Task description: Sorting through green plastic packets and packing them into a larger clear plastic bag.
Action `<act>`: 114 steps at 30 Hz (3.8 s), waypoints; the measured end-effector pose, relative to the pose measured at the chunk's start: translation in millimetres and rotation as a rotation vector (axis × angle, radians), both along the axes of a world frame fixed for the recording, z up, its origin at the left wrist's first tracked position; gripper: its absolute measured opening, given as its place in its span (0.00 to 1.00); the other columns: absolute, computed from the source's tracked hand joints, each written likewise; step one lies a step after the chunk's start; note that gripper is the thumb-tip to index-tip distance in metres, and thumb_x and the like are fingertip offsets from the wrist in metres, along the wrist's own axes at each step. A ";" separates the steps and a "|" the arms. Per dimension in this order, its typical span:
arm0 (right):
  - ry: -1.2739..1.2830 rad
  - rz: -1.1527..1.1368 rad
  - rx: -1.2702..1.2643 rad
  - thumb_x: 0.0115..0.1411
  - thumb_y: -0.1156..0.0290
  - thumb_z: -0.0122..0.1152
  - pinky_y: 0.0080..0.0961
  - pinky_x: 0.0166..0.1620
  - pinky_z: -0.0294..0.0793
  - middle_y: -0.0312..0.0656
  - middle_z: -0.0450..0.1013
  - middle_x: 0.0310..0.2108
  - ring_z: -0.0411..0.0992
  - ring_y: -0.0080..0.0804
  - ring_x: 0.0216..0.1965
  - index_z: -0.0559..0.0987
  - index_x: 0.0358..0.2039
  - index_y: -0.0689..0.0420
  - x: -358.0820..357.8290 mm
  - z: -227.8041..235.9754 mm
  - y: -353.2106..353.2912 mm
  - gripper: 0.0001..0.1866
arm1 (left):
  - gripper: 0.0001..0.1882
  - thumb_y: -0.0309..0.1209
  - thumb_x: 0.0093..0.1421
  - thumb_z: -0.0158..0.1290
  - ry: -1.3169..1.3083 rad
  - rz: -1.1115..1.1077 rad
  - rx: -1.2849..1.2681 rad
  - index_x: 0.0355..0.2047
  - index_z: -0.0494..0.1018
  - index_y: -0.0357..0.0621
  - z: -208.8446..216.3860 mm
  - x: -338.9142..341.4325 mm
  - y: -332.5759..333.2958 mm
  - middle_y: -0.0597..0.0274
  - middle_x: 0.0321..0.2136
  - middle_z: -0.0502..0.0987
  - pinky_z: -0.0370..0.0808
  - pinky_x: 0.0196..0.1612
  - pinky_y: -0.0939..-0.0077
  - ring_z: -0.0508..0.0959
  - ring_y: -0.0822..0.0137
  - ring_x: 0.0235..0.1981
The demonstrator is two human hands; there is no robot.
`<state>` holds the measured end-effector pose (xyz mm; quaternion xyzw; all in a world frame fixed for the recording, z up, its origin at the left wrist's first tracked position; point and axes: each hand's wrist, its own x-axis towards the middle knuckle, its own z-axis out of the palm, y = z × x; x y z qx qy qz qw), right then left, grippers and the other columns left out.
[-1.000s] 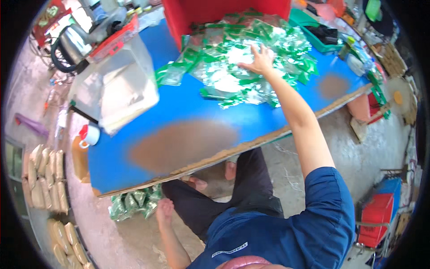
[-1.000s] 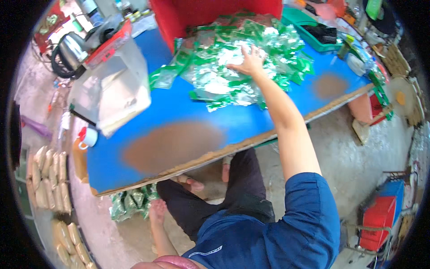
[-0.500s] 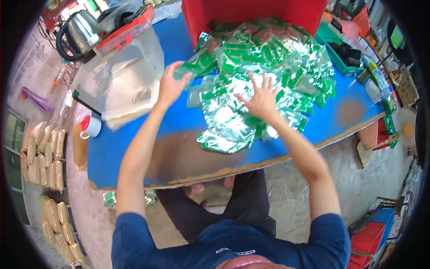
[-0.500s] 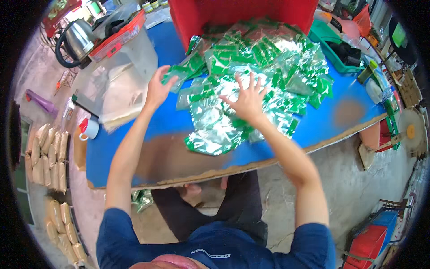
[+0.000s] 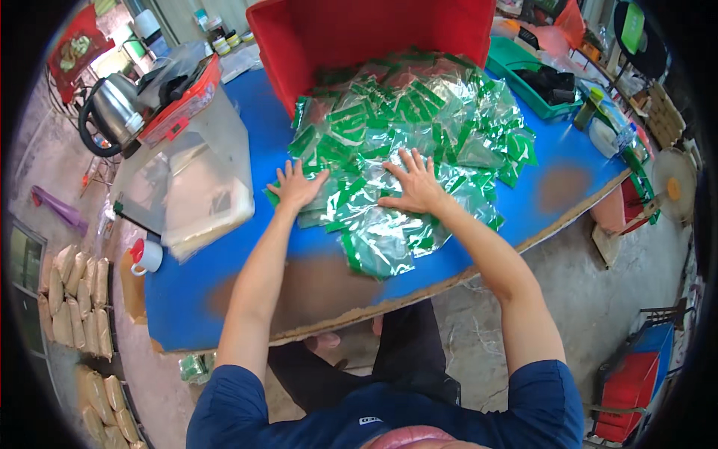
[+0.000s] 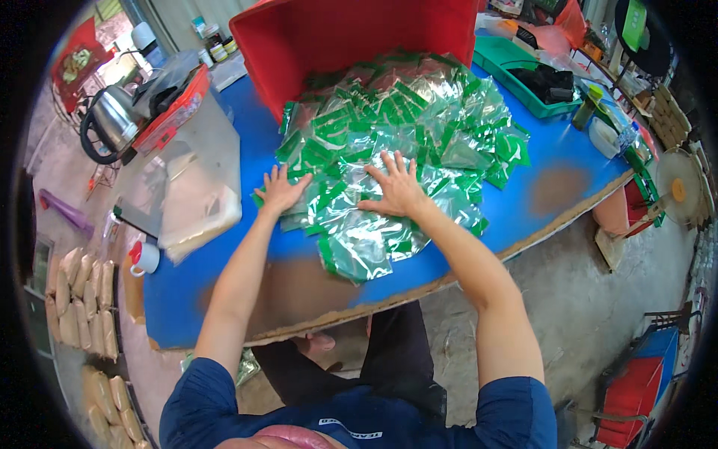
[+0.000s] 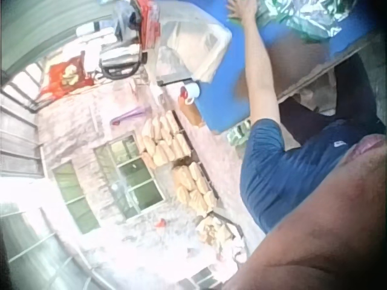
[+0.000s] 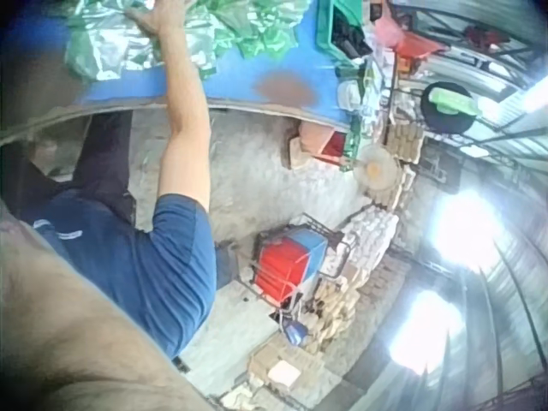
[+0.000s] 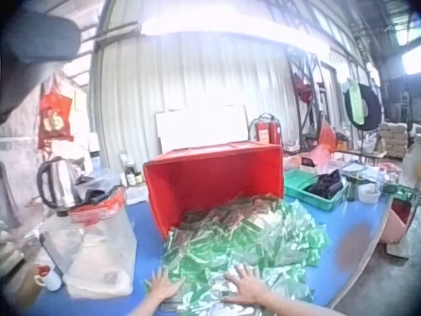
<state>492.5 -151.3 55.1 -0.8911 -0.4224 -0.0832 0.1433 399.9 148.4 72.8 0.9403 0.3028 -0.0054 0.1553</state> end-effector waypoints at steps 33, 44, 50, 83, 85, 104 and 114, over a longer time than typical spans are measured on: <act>0.000 0.574 0.163 0.61 0.46 0.62 0.51 0.67 0.58 0.56 0.65 0.63 0.59 0.56 0.67 0.73 0.58 0.63 -248.8 30.0 78.0 0.36 | 0.14 0.31 0.66 0.57 -1.085 0.543 -1.381 0.49 0.76 0.37 -43.6 -377.8 -143.9 0.59 0.42 0.81 0.79 0.43 0.72 0.81 0.67 0.42; 0.896 0.849 -0.012 0.69 0.63 0.57 0.33 0.45 0.75 0.47 0.79 0.35 0.77 0.33 0.38 0.81 0.45 0.58 -288.2 89.1 38.7 0.13 | 0.18 0.17 0.45 0.63 -0.810 -0.499 -0.260 0.38 0.81 0.47 16.1 -408.3 -118.8 0.57 0.50 0.80 0.78 0.45 0.65 0.81 0.47 0.42; -0.085 0.247 0.051 0.66 0.41 0.52 0.49 0.61 0.64 0.59 0.72 0.53 0.68 0.54 0.58 0.72 0.57 0.65 -245.9 20.0 62.5 0.37 | 0.24 0.20 0.60 0.60 -1.121 0.188 -1.022 0.55 0.66 0.36 -8.3 -401.0 -133.8 0.57 0.43 0.79 0.80 0.24 0.69 0.82 0.65 0.33; 1.287 0.360 0.490 0.71 0.64 0.55 0.26 0.43 0.74 0.40 0.78 0.42 0.74 0.23 0.38 0.80 0.46 0.62 -354.6 31.5 87.2 0.14 | 0.21 0.29 0.64 0.58 -1.138 0.486 -1.784 0.57 0.70 0.45 -43.3 -431.0 -143.0 0.62 0.50 0.79 0.79 0.48 0.66 0.80 0.65 0.49; 0.793 0.585 0.494 0.72 0.62 0.50 0.37 0.53 0.72 0.50 0.75 0.51 0.74 0.38 0.48 0.80 0.49 0.62 -325.6 30.3 104.9 0.18 | 0.17 0.33 0.68 0.55 -1.204 0.533 -1.704 0.56 0.70 0.44 -36.4 -430.1 -144.7 0.61 0.47 0.80 0.82 0.40 0.68 0.81 0.65 0.45; -0.016 0.141 0.104 0.65 0.58 0.57 0.58 0.67 0.54 0.52 0.68 0.59 0.60 0.58 0.65 0.76 0.56 0.56 -204.1 11.9 -82.6 0.22 | 0.30 0.22 0.59 0.60 -0.879 0.413 -1.983 0.62 0.64 0.40 -58.7 -400.4 -163.9 0.57 0.54 0.75 0.73 0.62 0.55 0.77 0.57 0.56; 0.296 0.488 0.318 0.61 0.62 0.59 0.52 0.62 0.62 0.50 0.71 0.50 0.69 0.51 0.53 0.79 0.47 0.59 -247.0 30.0 -17.2 0.17 | 0.25 0.24 0.61 0.60 -0.941 0.554 -1.917 0.58 0.68 0.42 -55.2 -351.3 -190.3 0.61 0.53 0.75 0.73 0.60 0.56 0.75 0.60 0.56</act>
